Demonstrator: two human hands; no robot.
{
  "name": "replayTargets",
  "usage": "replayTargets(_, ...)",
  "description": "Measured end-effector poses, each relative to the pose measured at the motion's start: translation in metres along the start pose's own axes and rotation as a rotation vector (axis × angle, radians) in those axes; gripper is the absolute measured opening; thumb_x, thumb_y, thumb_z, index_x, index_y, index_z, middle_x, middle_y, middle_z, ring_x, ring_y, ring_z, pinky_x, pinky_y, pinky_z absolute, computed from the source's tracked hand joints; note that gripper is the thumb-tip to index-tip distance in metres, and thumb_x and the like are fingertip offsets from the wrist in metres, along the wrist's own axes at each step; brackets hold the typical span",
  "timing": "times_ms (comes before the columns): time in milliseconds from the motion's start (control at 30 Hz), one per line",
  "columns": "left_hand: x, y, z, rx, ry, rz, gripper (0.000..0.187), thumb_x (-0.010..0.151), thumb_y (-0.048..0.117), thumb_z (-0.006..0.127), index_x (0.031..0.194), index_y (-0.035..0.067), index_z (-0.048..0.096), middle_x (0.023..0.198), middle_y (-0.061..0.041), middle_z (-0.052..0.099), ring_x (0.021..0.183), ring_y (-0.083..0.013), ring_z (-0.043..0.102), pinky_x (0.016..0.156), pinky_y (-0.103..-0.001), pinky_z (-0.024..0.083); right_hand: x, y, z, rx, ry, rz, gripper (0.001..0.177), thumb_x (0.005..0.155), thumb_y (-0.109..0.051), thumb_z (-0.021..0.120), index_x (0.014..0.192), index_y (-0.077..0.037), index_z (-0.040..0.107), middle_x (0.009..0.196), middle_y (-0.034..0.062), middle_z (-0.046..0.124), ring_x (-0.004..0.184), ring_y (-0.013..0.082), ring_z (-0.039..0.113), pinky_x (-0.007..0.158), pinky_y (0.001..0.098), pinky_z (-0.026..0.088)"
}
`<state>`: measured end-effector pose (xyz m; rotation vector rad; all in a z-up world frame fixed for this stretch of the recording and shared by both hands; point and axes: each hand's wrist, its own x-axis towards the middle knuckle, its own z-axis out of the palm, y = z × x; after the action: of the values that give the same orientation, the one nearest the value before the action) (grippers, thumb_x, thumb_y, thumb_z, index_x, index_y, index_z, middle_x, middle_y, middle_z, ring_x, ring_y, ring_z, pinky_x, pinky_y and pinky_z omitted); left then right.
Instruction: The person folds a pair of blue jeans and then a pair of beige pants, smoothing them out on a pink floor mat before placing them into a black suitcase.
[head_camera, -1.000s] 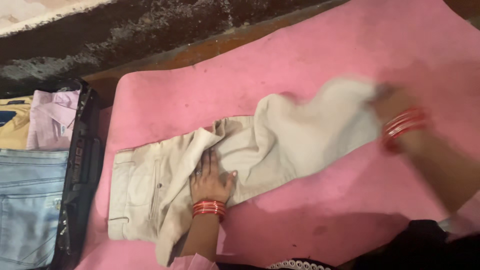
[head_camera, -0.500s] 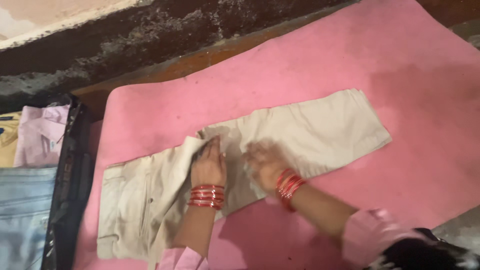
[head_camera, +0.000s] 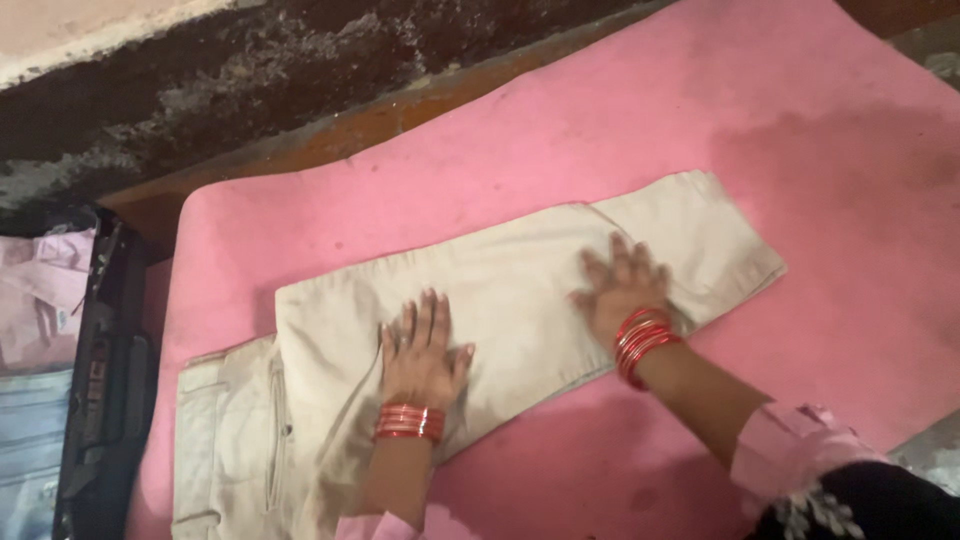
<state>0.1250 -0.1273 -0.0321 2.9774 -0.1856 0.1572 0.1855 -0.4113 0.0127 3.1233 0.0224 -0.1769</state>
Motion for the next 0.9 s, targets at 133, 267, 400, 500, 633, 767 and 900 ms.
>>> replayTargets(133,0.005,-0.003,0.0,-0.034,0.007,-0.043,0.093,0.085,0.06,0.058,0.157,0.009,0.028,0.165,-0.012,0.023,0.15,-0.0366,0.023,0.116,-0.059,0.019,0.011,0.023,0.023,0.196,0.02,-0.438,0.065,0.096,-0.051,0.05,0.154,-0.024,0.037,0.165,0.0073,0.029,0.151,0.0261,0.027,0.12,0.0528,0.022)
replayTargets(267,0.026,0.026,-0.015,-0.005,-0.165,-0.277,0.084,0.089,0.061,0.055,0.156,0.015,0.033,0.165,-0.006,0.027,0.153,-0.0289,0.025,0.124,-0.06,0.016,0.033,0.092,0.002,0.414,0.175,-0.066,0.043,0.097,-0.043,0.056,0.134,-0.026,0.066,0.137,0.0032,0.066,0.132,0.0236,0.057,0.12,0.0501,0.035)
replayTargets(400,0.05,0.059,-0.008,-0.095,-0.057,-0.081,0.089,0.092,0.063,0.053,0.159,0.011,0.028,0.167,-0.01,0.022,0.152,-0.0347,0.021,0.121,-0.063,0.018,0.042,0.141,-0.005,0.189,0.266,0.393,0.059,0.09,-0.046,0.069,0.135,-0.009,0.061,0.128,0.0154,0.064,0.119,0.0369,0.056,0.095,0.0567,0.044)
replayTargets(500,0.057,0.071,0.0,-0.088,-0.158,-0.041,0.093,0.089,0.065,0.051,0.16,0.015,0.019,0.169,-0.006,0.014,0.153,-0.033,0.013,0.116,-0.067,0.012,0.042,0.156,0.027,-0.021,0.306,0.424,0.078,0.089,-0.059,0.072,0.146,-0.007,0.059,0.129,0.0193,0.064,0.117,0.0378,0.059,0.091,0.056,0.047)
replayTargets(633,0.057,0.068,-0.006,0.002,-0.247,-0.031,0.097,0.089,0.069,0.05,0.161,0.015,0.013,0.169,-0.005,0.009,0.155,-0.032,0.009,0.117,-0.068,0.009,0.055,0.19,0.027,0.262,0.341,0.25,0.041,0.101,-0.043,0.063,0.133,-0.017,0.069,0.13,0.0153,0.065,0.115,0.0391,0.061,0.102,0.0525,0.049)
replayTargets(767,0.055,0.064,-0.015,0.005,-0.276,-0.052,0.102,0.086,0.074,0.051,0.16,0.016,0.012,0.169,-0.004,0.008,0.155,-0.033,0.007,0.118,-0.066,0.007,0.054,0.166,0.023,0.142,0.421,0.411,0.037,0.097,-0.028,0.063,0.131,-0.015,0.069,0.123,0.0131,0.068,0.115,0.037,0.061,0.098,0.0555,0.043)
replayTargets(900,0.052,0.064,-0.009,-0.026,-0.207,-0.038,0.107,0.083,0.075,0.053,0.161,0.014,0.01,0.169,-0.004,0.008,0.154,-0.0329,0.008,0.118,-0.066,0.007,0.061,0.088,0.02,0.227,0.396,-0.087,0.043,0.094,-0.021,0.053,0.136,-0.019,0.061,0.15,0.0021,0.058,0.138,0.0208,0.052,0.119,0.0438,0.042)
